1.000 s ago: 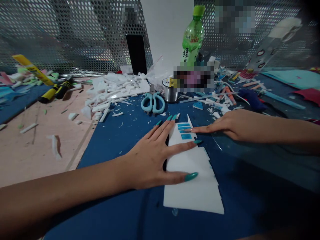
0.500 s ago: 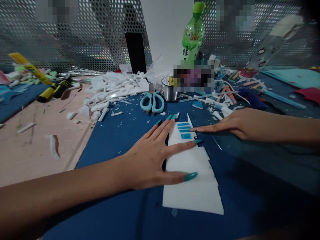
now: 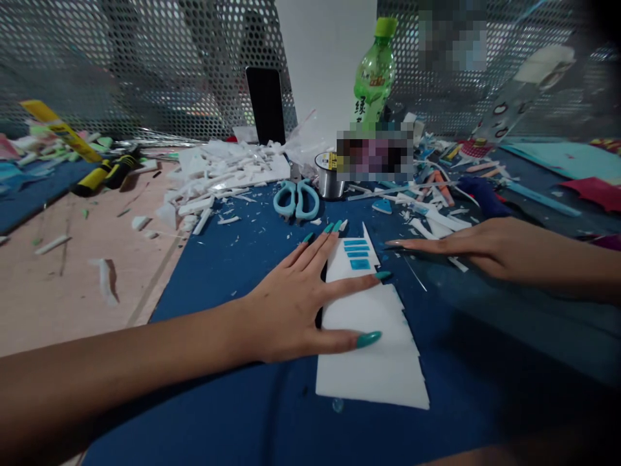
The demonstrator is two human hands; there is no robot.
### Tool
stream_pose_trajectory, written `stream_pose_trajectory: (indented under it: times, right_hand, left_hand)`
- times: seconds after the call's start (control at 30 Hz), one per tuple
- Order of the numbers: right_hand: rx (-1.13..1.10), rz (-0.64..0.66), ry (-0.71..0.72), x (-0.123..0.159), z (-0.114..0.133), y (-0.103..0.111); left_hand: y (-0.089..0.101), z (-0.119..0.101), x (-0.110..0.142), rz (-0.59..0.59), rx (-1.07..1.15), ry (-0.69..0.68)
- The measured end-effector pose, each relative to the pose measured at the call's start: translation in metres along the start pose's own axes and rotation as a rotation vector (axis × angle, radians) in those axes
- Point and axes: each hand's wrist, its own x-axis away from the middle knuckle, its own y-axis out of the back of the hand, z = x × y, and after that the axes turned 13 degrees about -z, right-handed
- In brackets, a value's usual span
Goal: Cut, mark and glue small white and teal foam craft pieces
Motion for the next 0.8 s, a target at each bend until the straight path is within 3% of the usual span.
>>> stream_pose_trajectory:
  times: [0.1,0.23,0.67,0.8]
  right_hand:
    - [-0.07,0.09,0.061,-0.012,0.016,-0.007]
    - [-0.111,0.114,0.102,-0.025,0.028,-0.012]
    - [-0.238,0.21,0.077,-0.027,0.021,-0.02]
    - [-0.238,0.205,0.079,-0.028,0.021,-0.019]
  left_hand:
    - [-0.001,0.001,0.001,-0.016,-0.002,-0.032]
    - [-0.002,0.003,0.001,-0.03,-0.001,-0.04]
    - [-0.002,0.003,0.001,-0.05,0.004,-0.029]
    - [0.001,0.005,0.001,0.001,0.039,-0.05]
